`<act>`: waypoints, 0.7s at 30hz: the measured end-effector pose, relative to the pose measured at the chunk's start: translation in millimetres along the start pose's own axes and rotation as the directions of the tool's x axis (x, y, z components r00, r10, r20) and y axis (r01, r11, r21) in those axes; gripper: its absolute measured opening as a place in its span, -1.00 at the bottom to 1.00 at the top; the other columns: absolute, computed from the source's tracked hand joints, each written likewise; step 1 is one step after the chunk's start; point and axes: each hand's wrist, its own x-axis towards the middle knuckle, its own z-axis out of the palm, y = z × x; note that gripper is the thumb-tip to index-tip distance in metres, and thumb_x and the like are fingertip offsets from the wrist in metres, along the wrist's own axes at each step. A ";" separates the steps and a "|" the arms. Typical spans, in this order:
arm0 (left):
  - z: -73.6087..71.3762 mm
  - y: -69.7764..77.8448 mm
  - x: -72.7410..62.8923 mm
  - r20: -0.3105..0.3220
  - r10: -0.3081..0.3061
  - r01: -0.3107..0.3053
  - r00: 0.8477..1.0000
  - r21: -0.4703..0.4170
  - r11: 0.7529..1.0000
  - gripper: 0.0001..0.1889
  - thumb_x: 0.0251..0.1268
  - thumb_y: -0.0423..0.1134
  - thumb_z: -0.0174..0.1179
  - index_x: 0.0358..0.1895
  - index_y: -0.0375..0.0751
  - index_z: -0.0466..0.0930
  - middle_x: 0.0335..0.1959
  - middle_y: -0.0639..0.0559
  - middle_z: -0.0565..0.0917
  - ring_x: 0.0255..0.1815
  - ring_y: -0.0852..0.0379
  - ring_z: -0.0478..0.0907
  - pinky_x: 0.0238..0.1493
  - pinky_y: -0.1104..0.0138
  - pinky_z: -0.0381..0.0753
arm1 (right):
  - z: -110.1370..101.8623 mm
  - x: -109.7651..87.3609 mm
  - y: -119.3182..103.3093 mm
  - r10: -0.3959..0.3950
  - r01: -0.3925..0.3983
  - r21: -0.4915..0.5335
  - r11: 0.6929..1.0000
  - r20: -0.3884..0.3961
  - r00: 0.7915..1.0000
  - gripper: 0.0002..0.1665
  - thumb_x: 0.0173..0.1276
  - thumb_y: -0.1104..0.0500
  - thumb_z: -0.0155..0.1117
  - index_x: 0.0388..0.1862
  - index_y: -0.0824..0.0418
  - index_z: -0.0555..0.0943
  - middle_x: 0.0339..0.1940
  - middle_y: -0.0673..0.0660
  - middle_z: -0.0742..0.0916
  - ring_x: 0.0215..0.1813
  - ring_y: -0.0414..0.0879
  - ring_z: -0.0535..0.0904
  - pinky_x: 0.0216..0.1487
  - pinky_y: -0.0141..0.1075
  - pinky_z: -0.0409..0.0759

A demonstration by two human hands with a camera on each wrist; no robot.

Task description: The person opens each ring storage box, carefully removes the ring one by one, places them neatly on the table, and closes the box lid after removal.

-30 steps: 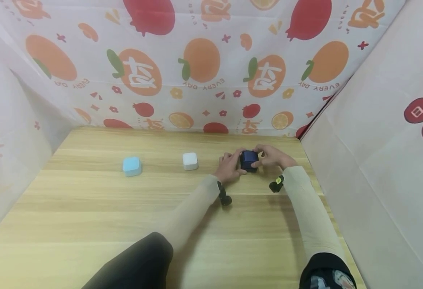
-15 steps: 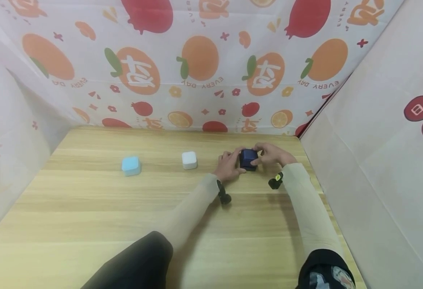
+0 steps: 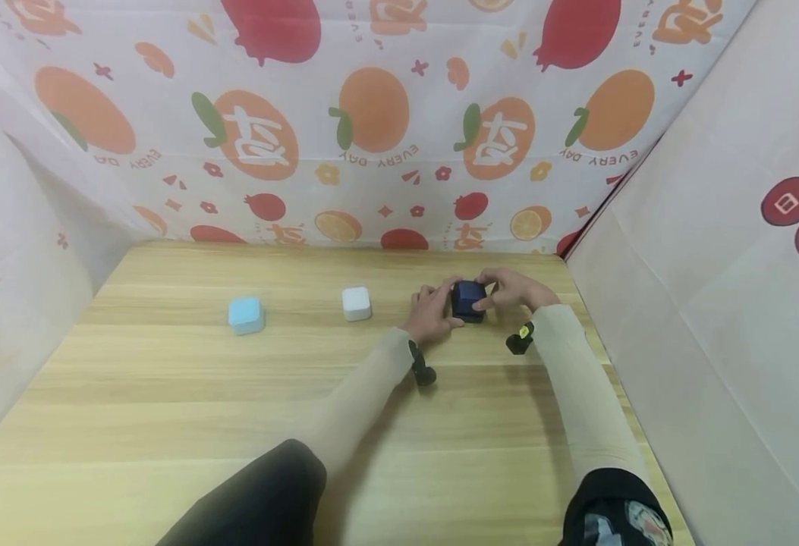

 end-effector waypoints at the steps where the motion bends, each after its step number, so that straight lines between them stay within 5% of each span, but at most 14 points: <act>1: -0.2 0.4 -0.1 0.001 0.001 -0.001 1.000 0.000 1.000 -0.08 0.27 0.03 0.40 0.58 0.29 -0.01 0.48 0.06 0.48 0.28 -0.07 0.30 0.34 0.04 0.17 | -0.4 -0.1 -0.1 0.011 -0.011 0.004 1.000 0.004 1.000 -0.40 0.31 0.05 0.48 0.27 0.19 0.54 0.30 0.27 0.64 0.19 0.16 0.54 0.31 0.08 0.46; 12: 0.8 0.6 -0.2 -0.010 0.008 -0.008 1.000 -0.015 1.000 -0.07 0.26 0.01 0.41 0.59 0.26 0.01 0.45 0.03 0.51 0.31 -0.11 0.27 0.40 -0.03 0.12 | -3.0 -0.3 -4.4 0.033 -0.034 0.018 0.999 0.034 0.999 -0.37 0.34 0.03 0.45 0.32 0.22 0.50 0.34 0.30 0.59 0.18 0.18 0.55 0.30 0.12 0.46; 21: 1.0 0.4 -0.3 -0.013 0.005 -0.005 1.000 -0.010 1.000 -0.07 0.26 0.02 0.40 0.59 0.27 0.00 0.45 0.04 0.51 0.31 -0.11 0.27 0.40 -0.04 0.11 | -4.8 1.7 -1.8 0.013 -0.014 0.021 1.000 0.048 0.999 -0.39 0.35 0.04 0.44 0.30 0.22 0.51 0.36 0.29 0.59 0.38 0.24 0.47 0.41 0.17 0.42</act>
